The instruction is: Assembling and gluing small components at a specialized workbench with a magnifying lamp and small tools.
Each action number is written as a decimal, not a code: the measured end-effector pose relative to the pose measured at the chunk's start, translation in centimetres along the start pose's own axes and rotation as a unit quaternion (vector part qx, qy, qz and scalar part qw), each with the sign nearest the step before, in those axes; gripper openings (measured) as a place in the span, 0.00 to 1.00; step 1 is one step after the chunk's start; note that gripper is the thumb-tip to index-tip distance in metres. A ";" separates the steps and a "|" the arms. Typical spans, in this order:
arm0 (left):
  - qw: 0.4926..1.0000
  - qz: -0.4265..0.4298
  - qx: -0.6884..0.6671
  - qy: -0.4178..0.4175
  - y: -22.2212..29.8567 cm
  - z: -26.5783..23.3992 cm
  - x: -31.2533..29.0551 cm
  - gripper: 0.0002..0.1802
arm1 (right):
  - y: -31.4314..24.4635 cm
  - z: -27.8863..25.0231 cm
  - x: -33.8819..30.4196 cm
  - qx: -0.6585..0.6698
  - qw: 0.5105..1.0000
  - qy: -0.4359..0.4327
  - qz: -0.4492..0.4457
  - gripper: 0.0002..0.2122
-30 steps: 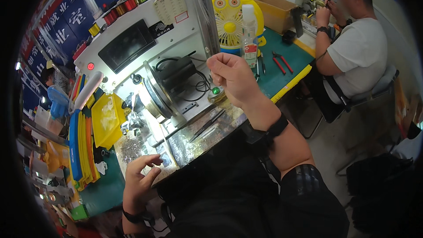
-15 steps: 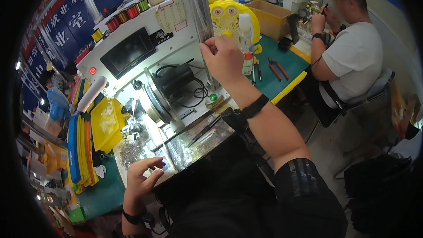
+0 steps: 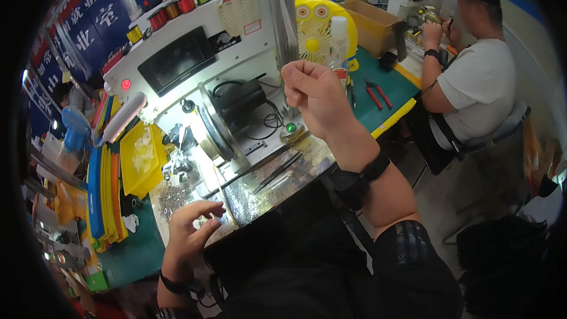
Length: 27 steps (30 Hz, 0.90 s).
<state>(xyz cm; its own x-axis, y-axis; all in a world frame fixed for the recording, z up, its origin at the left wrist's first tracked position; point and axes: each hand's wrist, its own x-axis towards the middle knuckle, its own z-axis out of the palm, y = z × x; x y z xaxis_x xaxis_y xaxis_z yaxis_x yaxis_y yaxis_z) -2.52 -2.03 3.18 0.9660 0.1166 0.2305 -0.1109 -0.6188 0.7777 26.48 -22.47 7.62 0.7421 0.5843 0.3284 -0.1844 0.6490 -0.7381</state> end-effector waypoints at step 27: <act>0.985 0.027 -0.047 0.161 0.1 1.6 0.8 0.06 | 4.9 6.4 -5.3 -0.111 0.984 -0.107 0.092 0.06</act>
<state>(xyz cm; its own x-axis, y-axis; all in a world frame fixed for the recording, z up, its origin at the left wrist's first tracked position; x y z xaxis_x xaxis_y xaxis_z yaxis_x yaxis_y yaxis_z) -1.38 -3.23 2.47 0.8357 0.3349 0.4352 -0.1958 -0.5588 0.8059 17.48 -19.27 6.06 0.5527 0.7866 0.2754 -0.1411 0.4140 -0.8993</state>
